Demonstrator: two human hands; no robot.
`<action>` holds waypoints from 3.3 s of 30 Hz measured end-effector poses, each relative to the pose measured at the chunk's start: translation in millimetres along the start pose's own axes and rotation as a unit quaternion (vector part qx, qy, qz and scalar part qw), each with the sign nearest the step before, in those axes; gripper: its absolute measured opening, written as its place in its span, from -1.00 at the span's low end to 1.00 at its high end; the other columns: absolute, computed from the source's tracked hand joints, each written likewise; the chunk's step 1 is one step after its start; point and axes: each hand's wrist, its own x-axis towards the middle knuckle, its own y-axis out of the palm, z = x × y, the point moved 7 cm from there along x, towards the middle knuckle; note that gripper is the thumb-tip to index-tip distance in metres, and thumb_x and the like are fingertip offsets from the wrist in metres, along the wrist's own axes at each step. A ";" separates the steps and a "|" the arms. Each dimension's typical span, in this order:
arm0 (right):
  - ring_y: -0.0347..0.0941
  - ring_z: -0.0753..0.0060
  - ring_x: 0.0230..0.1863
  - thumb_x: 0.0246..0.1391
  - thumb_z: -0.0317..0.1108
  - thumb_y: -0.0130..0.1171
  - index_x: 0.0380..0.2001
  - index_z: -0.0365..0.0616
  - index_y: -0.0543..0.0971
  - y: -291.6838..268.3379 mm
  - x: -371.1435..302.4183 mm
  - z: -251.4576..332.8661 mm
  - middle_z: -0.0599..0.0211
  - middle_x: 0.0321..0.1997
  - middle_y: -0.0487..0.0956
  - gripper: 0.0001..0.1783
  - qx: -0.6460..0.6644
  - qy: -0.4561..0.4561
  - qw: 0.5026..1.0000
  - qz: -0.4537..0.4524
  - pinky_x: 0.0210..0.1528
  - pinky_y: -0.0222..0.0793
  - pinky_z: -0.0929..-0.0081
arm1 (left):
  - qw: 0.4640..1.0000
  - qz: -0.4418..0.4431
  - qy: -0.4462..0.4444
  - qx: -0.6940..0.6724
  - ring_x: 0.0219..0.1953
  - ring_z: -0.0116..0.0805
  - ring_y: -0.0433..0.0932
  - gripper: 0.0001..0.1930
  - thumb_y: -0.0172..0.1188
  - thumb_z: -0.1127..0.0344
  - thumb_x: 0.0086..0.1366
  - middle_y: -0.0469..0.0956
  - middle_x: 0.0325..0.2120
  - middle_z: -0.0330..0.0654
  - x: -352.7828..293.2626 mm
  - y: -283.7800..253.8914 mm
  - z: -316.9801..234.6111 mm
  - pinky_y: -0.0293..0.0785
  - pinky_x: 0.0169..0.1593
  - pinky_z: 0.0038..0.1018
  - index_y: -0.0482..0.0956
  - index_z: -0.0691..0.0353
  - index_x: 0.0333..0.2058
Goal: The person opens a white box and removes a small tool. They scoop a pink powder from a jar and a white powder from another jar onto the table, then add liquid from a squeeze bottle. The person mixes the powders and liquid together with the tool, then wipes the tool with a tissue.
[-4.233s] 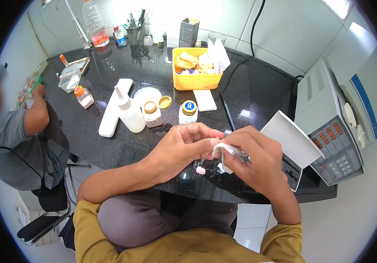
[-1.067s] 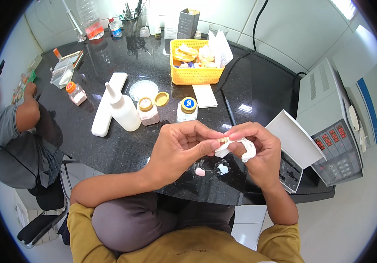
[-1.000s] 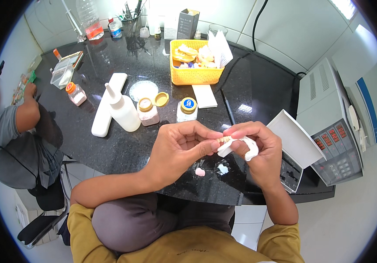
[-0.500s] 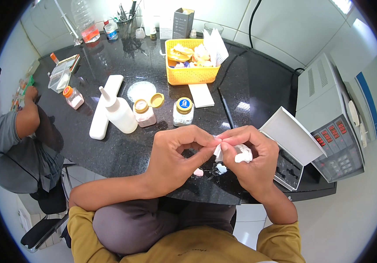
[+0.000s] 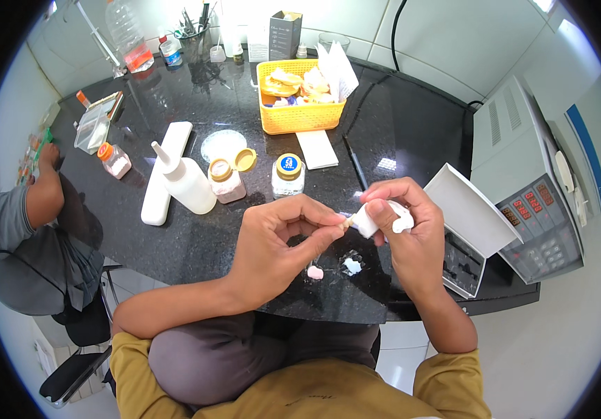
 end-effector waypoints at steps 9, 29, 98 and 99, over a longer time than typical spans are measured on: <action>0.57 0.40 0.03 0.08 -0.60 0.40 -0.06 -0.25 0.63 -4.0 -6.1 25.7 0.11 0.10 0.57 -0.67 -0.044 -0.238 0.970 -0.020 0.06 0.51 0.47 | 0.996 0.003 -0.055 -0.068 -0.07 -0.44 0.65 -0.89 0.28 0.57 0.36 0.65 -0.12 -0.03 0.6 -2.3 6.3 0.60 0.09 -0.50 0.60 0.41 -0.16; 0.69 0.26 -0.27 0.00 -0.50 0.47 -0.12 -0.12 0.71 27.0 -14.3 21.3 0.21 -0.20 0.69 -0.69 -0.274 -0.319 0.907 0.025 -0.31 0.60 0.43 | 0.993 -0.028 -0.089 -0.074 -0.25 -0.55 0.65 -0.81 0.32 0.37 0.40 0.70 -0.31 -0.17 1.4 -9.4 19.6 0.59 -0.13 -0.59 0.64 0.41 -0.16; 0.66 0.52 -0.38 0.13 -0.44 0.42 -0.26 -0.30 0.69 19.7 5.7 18.8 0.28 -0.32 0.69 -0.84 -0.195 -0.107 0.968 0.121 -0.31 0.58 0.56 | 0.992 -0.017 -0.037 -0.119 -0.12 -0.51 0.63 -0.90 0.27 0.51 0.39 0.66 -0.15 -0.10 -0.5 -6.6 9.8 0.58 0.04 -0.54 0.59 0.38 -0.17; 0.67 0.52 -0.36 0.12 -0.45 0.43 -0.25 -0.30 0.69 20.1 5.6 15.8 0.28 -0.32 0.70 -0.83 -0.188 -0.108 0.967 0.135 -0.30 0.60 0.56 | 0.993 -0.014 -0.036 -0.108 -0.12 -0.51 0.63 -0.90 0.27 0.50 0.39 0.65 -0.14 -0.10 -0.2 -6.0 10.7 0.60 0.01 -0.53 0.59 0.38 -0.17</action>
